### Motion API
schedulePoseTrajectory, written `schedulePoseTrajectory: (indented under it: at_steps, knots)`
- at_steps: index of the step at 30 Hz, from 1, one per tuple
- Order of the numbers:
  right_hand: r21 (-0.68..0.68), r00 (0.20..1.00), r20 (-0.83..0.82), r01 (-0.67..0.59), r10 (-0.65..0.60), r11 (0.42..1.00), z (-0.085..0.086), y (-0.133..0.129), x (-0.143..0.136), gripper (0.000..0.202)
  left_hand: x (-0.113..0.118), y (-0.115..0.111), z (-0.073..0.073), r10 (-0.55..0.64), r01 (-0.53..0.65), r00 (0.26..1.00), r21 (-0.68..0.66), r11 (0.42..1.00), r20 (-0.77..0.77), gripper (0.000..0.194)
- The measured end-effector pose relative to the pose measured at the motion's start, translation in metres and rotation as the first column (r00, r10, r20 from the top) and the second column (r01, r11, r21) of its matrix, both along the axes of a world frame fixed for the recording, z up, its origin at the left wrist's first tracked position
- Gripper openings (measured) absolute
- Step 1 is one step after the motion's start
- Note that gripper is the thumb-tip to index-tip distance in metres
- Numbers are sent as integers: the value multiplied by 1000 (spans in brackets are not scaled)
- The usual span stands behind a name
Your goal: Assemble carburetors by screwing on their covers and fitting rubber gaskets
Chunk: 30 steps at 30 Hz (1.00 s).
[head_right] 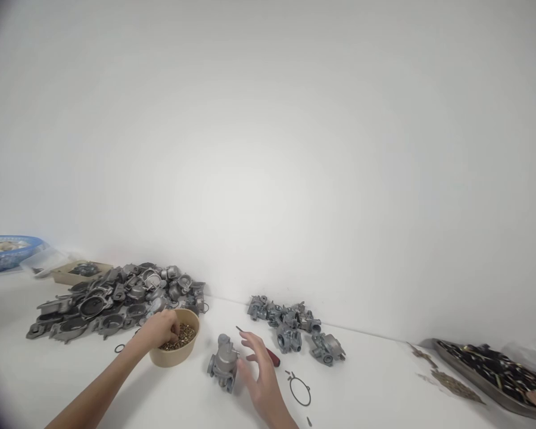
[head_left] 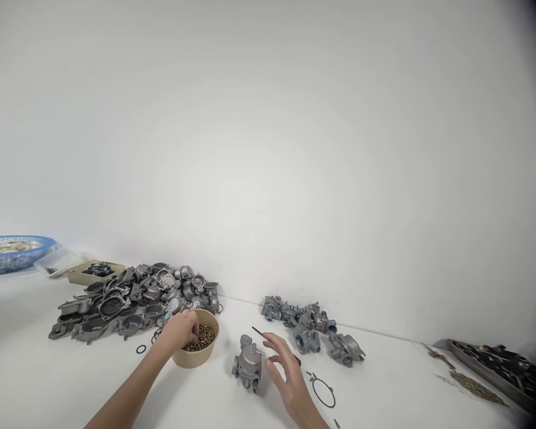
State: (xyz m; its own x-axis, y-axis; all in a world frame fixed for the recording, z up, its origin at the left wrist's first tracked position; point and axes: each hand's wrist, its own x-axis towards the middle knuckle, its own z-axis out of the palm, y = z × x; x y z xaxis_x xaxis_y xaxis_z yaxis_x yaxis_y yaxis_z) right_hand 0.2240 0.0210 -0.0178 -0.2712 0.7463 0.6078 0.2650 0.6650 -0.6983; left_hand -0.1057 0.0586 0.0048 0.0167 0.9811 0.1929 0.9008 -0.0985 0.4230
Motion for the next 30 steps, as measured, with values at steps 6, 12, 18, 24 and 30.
schedulePoseTrajectory:
  at_steps: [6, 12, 18, 24, 30]
  knots:
    - [68, 996, 68, 61, -65, 996, 1, 2, 6, 42, -1, -3, 4, -51, 44, 986, 44, 998, 158, 19]
    - [147, 987, 89, 123, -137, 981, 0, 2, 1, 41, 0, -9, 16, -81, 56, 930, 80, 995, 358, 34]
    - [328, 946, 207, 174, -251, 928, 22, -4, -6, 20, 8, -15, 29, -166, 149, 750, 80, 986, 641, 40]
    - [410, 943, 312, -25, -114, 912, 80, -1, -41, 24, 36, -31, 44, -310, 295, 638, 147, 944, 705, 37]
    - [248, 914, 403, -164, 53, 955, 95, 17, -90, 22, 46, -37, 42, -441, 279, 737, 365, 888, 511, 23]
